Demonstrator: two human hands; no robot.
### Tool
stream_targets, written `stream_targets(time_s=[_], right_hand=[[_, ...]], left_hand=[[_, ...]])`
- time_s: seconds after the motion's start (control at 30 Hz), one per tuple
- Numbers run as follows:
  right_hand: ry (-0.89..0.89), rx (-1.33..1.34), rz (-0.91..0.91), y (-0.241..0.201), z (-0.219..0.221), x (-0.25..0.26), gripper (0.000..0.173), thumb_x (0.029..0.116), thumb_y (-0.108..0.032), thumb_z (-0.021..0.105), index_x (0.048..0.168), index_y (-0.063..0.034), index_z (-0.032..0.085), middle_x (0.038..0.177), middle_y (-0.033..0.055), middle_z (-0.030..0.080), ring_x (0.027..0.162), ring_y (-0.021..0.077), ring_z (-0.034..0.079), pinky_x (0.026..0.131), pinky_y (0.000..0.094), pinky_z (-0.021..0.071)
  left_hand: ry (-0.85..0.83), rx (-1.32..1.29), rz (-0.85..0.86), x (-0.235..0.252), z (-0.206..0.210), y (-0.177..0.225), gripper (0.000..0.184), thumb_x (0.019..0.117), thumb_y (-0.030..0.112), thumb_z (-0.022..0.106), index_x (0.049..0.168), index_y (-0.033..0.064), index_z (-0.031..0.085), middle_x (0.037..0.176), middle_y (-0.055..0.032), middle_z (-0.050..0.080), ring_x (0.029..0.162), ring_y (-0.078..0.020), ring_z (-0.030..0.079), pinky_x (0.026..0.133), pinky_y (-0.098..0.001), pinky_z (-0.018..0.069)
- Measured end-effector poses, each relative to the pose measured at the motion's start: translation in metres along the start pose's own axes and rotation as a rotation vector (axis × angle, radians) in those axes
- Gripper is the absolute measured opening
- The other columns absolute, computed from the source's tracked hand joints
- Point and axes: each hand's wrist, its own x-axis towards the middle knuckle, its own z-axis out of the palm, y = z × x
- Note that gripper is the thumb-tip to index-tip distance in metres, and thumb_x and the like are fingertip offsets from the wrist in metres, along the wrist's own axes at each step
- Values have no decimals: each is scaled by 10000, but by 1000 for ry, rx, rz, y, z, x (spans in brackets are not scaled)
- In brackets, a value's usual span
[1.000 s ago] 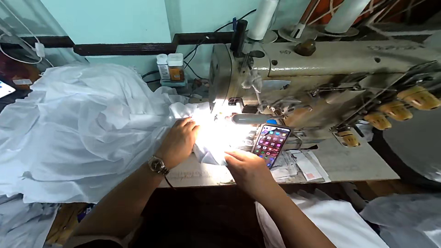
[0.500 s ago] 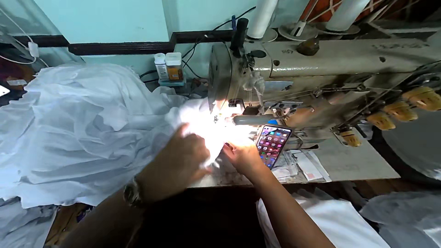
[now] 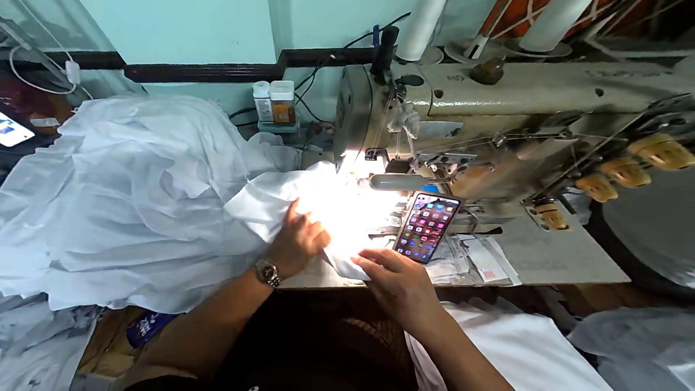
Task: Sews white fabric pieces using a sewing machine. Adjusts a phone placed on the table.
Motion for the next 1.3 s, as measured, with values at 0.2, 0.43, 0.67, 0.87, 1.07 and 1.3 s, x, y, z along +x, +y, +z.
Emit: stream_targets(time_s=[0.2,0.43,0.67,0.87,1.07,1.3], right_hand=[[34,62,-2,2,-2,-2,213,1010,-207,587,1081,-172,785,1151,25,748,1034,152,697,869,281,573],[-25,24,20,5,7,-8,228,996,-185,568,1032,-152,791,1103,23,769,985,143,734,817,289,603],[-11,-38,74,22,14,36,194,972,-170,609,843,-90,731,902,59,751,740,205,725,595,372,590],[44,-19,48,12,20,14,189,998,-190,617,897,-122,761,1009,35,774,877,153,744,708,294,607],[55,-44,56,14,15,18,209,1016,-162,575,909,-117,748,971,35,769,827,158,740,657,303,595],[133,-241,78,33,36,47,246,972,-142,582,842,-65,776,612,111,650,552,283,667,477,428,519]], left_hand=[[21,61,4,21,-53,-11,145,909,67,605,819,137,695,989,-81,695,1218,-313,597,1183,-658,226],[-266,32,30,26,-65,-11,169,915,20,588,795,102,674,972,-81,716,1350,-374,525,1180,-746,181],[-382,148,-104,67,-61,-28,150,884,0,690,992,79,757,1259,-103,691,1389,-369,494,1178,-735,185],[-390,-48,58,60,-63,3,108,894,67,677,989,108,707,1058,-82,728,1329,-354,554,1187,-703,235],[-360,52,23,60,-59,-7,177,944,-6,587,907,105,721,846,-71,682,1088,-338,648,1185,-737,178],[-454,138,-176,75,-45,-26,255,931,6,610,1118,92,760,1193,-90,695,1340,-323,532,1204,-698,161]])
